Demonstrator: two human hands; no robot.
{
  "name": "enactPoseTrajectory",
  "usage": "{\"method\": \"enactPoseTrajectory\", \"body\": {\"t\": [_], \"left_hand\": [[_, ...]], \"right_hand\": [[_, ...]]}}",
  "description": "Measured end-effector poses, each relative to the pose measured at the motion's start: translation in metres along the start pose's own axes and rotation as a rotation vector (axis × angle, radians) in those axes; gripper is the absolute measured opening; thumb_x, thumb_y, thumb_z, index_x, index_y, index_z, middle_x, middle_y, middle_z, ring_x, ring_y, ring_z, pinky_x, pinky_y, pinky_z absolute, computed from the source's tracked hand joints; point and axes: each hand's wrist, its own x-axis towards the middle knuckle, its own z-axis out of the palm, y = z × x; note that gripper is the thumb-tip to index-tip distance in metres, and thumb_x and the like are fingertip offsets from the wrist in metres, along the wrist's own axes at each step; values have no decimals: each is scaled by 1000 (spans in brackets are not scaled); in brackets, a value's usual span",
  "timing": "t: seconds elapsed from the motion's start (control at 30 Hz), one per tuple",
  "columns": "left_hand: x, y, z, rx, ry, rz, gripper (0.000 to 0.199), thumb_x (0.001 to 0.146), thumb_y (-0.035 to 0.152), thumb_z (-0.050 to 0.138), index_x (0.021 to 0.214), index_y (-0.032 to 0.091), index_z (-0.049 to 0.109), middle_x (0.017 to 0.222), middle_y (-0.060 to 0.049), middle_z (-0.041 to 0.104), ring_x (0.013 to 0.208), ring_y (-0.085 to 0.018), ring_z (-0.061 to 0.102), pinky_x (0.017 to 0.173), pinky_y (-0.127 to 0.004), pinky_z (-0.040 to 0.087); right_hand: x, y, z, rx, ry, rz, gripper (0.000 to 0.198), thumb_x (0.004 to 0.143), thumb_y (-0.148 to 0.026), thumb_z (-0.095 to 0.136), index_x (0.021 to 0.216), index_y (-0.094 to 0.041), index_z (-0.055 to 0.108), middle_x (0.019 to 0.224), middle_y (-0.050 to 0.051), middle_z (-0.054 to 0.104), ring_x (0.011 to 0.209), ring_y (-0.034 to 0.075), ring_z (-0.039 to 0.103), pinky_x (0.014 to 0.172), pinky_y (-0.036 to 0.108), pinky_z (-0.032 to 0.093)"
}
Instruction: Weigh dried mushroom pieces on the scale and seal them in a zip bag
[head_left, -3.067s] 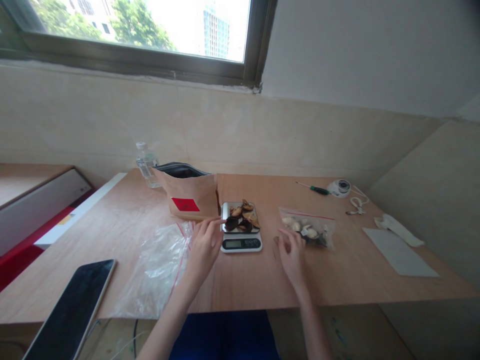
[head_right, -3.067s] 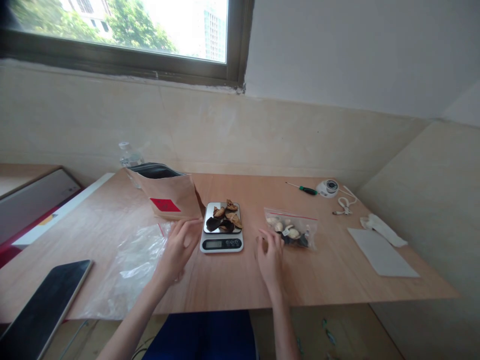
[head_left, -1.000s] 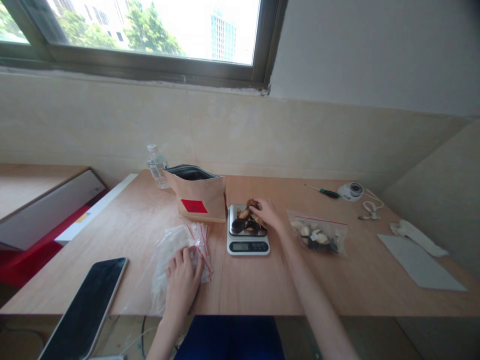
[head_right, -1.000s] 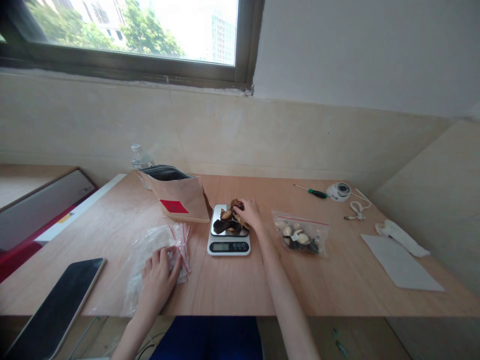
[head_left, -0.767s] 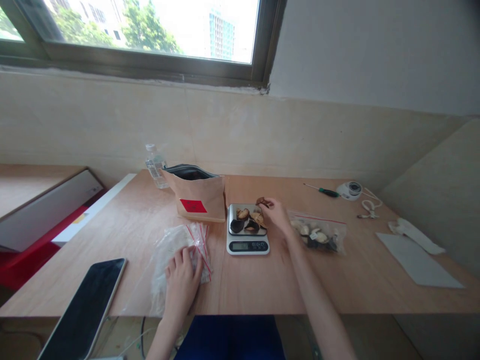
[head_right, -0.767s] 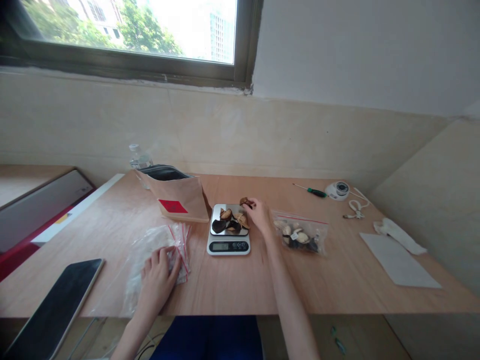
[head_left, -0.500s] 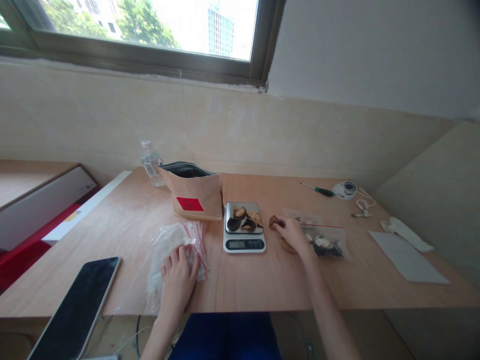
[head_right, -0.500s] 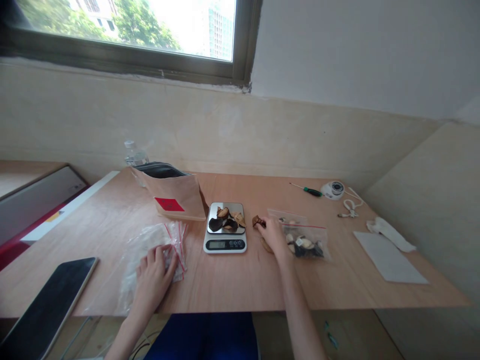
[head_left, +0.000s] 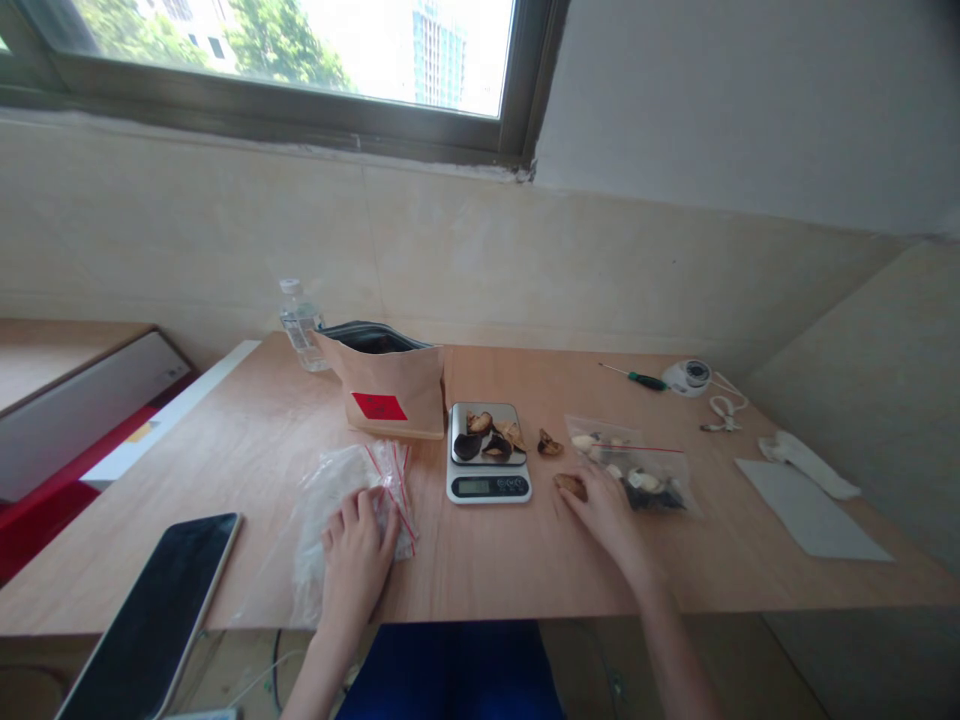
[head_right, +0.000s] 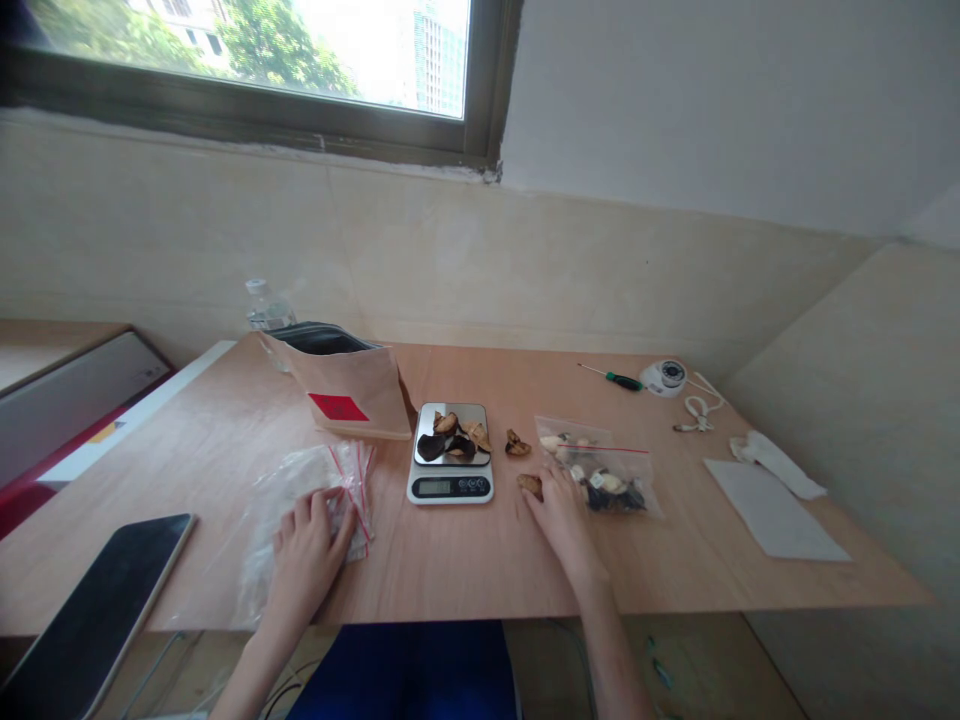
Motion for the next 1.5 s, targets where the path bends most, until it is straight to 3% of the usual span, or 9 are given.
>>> {"method": "enactPoseTrajectory", "body": {"t": [0.13, 0.27, 0.4, 0.5, 0.6, 0.77, 0.97, 1.37, 1.5], "left_hand": [[0, -1, 2, -14, 11, 3, 32, 89, 32, 38, 109, 14, 56, 104, -14, 56, 91, -27, 53, 74, -37, 42], [0, -1, 3, -78, 9, -32, 33, 91, 36, 37, 108, 14, 55, 104, -13, 56, 91, -27, 52, 76, -38, 41], [0, 0, 2, -119, 5, -46, 32, 91, 35, 37, 108, 14, 55, 104, -12, 56, 93, -27, 51, 78, -39, 41], [0, -1, 2, -131, 5, -36, 32, 91, 36, 36, 108, 14, 54, 103, -12, 56, 93, -27, 51, 78, -39, 40], [0, -1, 1, -146, 9, -39, 33, 91, 36, 36, 107, 15, 55, 103, -12, 56, 92, -27, 52, 78, -39, 40], [3, 0, 0, -195, 8, -78, 31, 90, 37, 38, 101, 16, 56, 100, -10, 57, 88, -27, 52, 76, -39, 41], [8, -1, 3, -388, 35, -82, 26, 88, 36, 38, 87, 18, 57, 90, -8, 57, 82, -25, 53, 74, -39, 42], [6, -7, 7, -562, 80, -76, 24, 88, 35, 40, 88, 20, 59, 91, -8, 60, 88, -25, 55, 79, -39, 43], [3, -3, -7, -476, 192, -158, 27, 89, 36, 41, 91, 21, 63, 93, -7, 62, 89, -26, 53, 83, -42, 40]], "right_hand": [[56, -28, -3, 272, 11, 34, 28, 79, -38, 57, 98, -20, 66, 97, 8, 68, 83, 23, 62, 75, 36, 48], [115, -53, 16, 443, -50, 123, 31, 80, -38, 58, 98, -15, 68, 90, 9, 71, 75, 21, 64, 69, 31, 49], [130, -57, 34, 474, -100, 69, 30, 83, -42, 53, 83, -17, 71, 83, 7, 72, 78, 21, 66, 72, 31, 49], [115, -49, 32, 485, -70, 49, 34, 87, -44, 47, 89, -18, 70, 97, 8, 71, 92, 22, 64, 84, 35, 47], [86, -37, 21, 509, 61, 78, 39, 90, -44, 40, 101, -17, 66, 107, 11, 67, 99, 22, 61, 87, 37, 47], [28, -33, 7, 506, 228, 124, 34, 90, -41, 40, 97, -19, 65, 102, 11, 66, 98, 23, 58, 85, 39, 46], [-22, -36, 20, 495, 299, 168, 28, 89, -36, 43, 92, -20, 65, 95, 10, 65, 92, 24, 58, 84, 41, 45], [-32, -31, 27, 568, 286, 253, 28, 88, -39, 45, 90, -19, 65, 93, 11, 66, 88, 25, 59, 80, 40, 46], [-33, -36, 24, 528, 293, 208, 26, 89, -35, 44, 92, -19, 64, 93, 10, 66, 90, 25, 58, 82, 41, 45]]}}
